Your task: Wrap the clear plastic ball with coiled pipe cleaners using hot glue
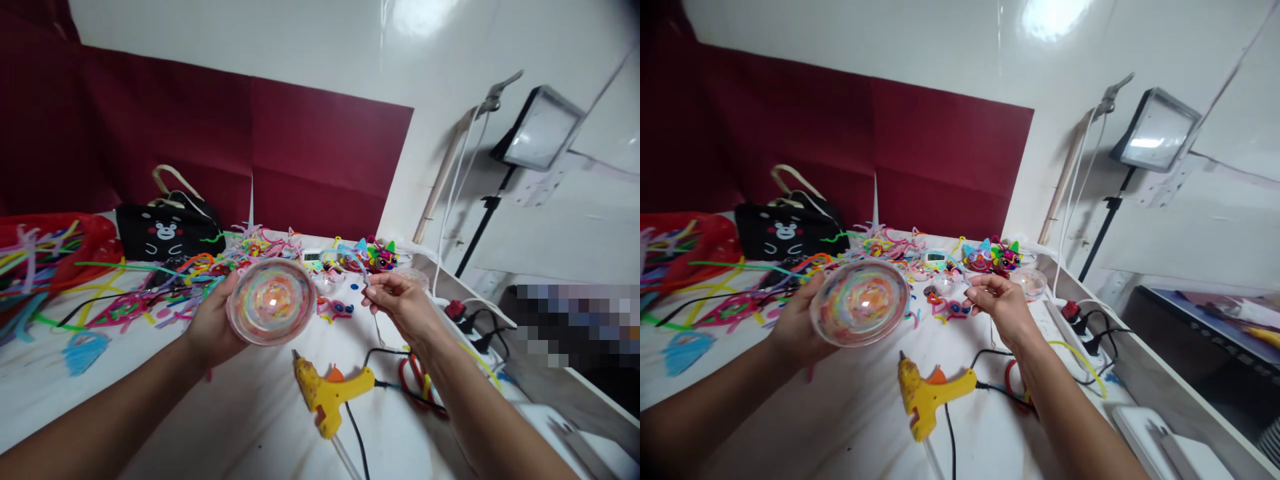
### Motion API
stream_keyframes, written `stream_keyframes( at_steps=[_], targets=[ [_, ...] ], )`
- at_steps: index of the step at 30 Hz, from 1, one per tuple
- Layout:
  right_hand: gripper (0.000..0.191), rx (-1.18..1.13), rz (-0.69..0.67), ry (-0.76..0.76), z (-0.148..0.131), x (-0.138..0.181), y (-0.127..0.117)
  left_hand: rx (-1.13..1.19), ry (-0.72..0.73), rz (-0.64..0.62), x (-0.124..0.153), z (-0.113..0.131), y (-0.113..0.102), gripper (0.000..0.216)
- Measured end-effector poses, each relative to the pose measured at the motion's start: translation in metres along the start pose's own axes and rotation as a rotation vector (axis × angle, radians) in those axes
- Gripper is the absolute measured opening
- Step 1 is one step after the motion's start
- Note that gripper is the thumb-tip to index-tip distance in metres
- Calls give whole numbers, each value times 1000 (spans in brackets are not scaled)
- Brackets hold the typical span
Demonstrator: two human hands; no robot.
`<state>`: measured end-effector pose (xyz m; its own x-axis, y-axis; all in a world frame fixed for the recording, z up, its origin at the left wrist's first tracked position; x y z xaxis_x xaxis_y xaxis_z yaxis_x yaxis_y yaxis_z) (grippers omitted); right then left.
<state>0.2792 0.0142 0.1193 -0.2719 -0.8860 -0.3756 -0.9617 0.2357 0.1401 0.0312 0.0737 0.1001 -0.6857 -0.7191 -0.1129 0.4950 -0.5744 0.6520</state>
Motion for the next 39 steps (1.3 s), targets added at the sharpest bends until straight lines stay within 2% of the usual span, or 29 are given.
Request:
stream_keyframes(
  at_steps=[4,6,9,13,18,21,24,29,34,39],
  targets=[
    [34,3,-40,-36,-13,4,7,-7,132,-169,-6,21,54,48],
    [33,22,-46,-54,-19,6,9,1,163,-190,-11,24,67,52],
    [33,54,-46,-74,-27,8,8,-14,121,-220,-19,17,76,55],
    [36,108,-57,-79,-30,6,4,-16,148,-216,-24,15,73,56],
    [36,175,-106,-40,-20,3,4,-3,189,-228,-28,19,66,55],
    [35,190,-172,-5,-12,3,8,-32,217,-208,-30,21,61,55],
    [34,189,-258,30,-6,6,14,-70,179,-234,-33,17,62,60],
    [31,172,-321,46,-6,9,16,-24,196,-136,-38,17,48,53],
    [32,117,-378,109,-4,14,18,-24,193,-124,-38,15,51,46],
    [33,27,-389,154,-6,17,17,-21,158,-51,-40,13,45,50]
  ],
)
Point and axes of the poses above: each hand's wrist, its own x-axis away from the middle knuckle, its own y-axis out of the palm, z = x × y, the point moved 10 cm from there along -x, towards the middle knuckle, and after that the axes turned 7 degrees about -y, right-handed, at the moved point
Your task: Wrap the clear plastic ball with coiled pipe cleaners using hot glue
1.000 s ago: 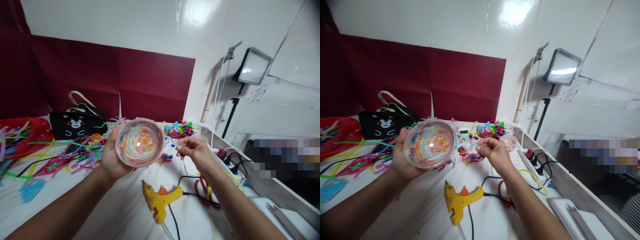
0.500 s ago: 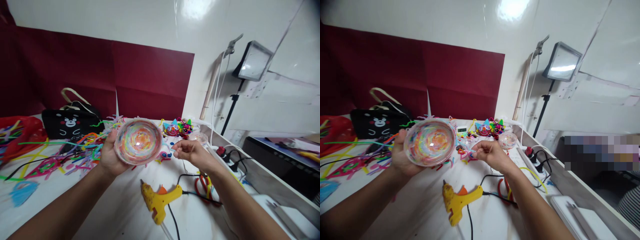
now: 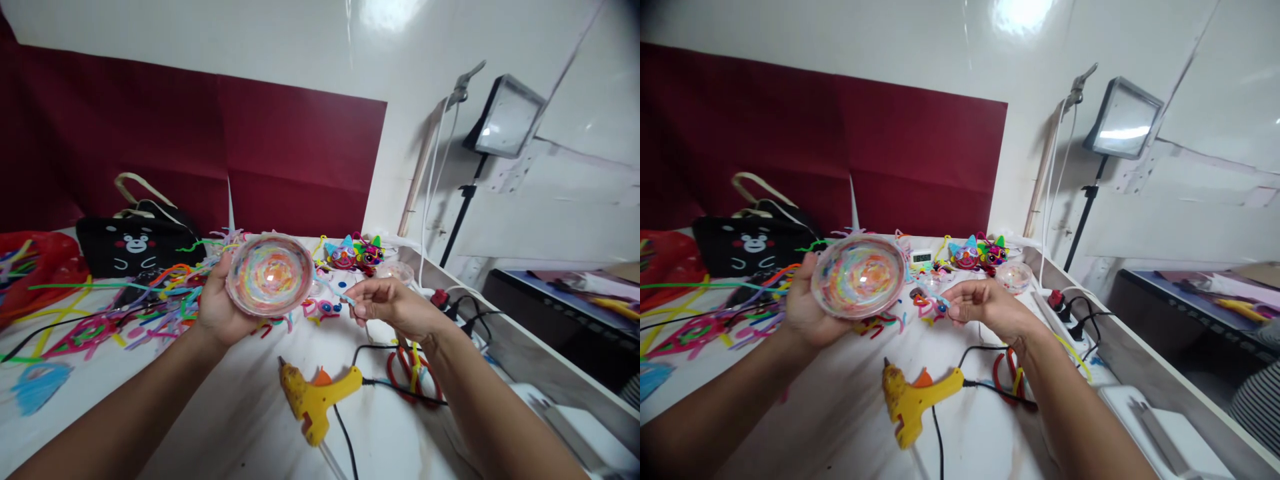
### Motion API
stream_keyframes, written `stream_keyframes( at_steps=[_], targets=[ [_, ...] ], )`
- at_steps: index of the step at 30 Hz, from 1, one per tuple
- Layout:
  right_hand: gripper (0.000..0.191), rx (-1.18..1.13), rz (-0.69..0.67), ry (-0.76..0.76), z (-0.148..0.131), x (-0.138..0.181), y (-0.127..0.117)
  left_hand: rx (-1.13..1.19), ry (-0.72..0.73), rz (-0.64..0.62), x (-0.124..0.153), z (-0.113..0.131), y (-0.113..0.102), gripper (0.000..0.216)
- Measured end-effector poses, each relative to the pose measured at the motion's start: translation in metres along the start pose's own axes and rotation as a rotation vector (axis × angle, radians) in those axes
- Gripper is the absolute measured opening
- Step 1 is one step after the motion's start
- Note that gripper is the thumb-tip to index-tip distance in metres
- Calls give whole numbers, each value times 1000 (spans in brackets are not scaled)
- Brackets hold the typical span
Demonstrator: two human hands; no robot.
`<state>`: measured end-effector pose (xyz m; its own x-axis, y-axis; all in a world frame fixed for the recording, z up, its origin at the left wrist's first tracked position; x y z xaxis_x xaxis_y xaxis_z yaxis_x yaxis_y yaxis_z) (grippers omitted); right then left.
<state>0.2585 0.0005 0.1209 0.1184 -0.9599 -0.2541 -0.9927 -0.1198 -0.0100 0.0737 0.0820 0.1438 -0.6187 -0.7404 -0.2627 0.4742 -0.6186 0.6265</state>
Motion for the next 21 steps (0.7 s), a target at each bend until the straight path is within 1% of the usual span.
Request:
stream_keyframes(
  at_steps=[6,10,13,15,16,18,20,21],
  targets=[
    [32,-45,23,8,-2,0,1,-17,-4,16,-1,-1,-3,51],
    [33,-28,38,12,-1,0,0,-16,19,58,-1,1,-8,53],
    [33,8,38,21,1,0,-2,-28,42,55,-1,4,-8,53],
    [31,46,21,32,3,0,0,-52,66,9,1,6,-3,52],
    [29,66,3,38,5,0,1,-69,81,-33,2,7,1,50],
    [26,97,-39,47,6,0,7,-125,92,-157,7,7,16,41],
    [27,118,-53,21,4,-1,11,-229,44,-289,13,0,32,39],
    [29,130,-39,-10,0,-2,11,-296,5,-345,16,-6,40,44]
  ],
)
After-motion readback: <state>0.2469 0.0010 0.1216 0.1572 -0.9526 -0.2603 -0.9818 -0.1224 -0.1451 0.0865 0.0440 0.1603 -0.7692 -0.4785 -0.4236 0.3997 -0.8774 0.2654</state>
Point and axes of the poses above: each hand's wrist, its own x-axis away from the middle knuckle, its own y-axis out of the palm, z = x × y, the point moved 10 cm from there along -x, towards the middle knuckle, and after that the axes turned 7 degrees about -y, right-handed, at the moved point
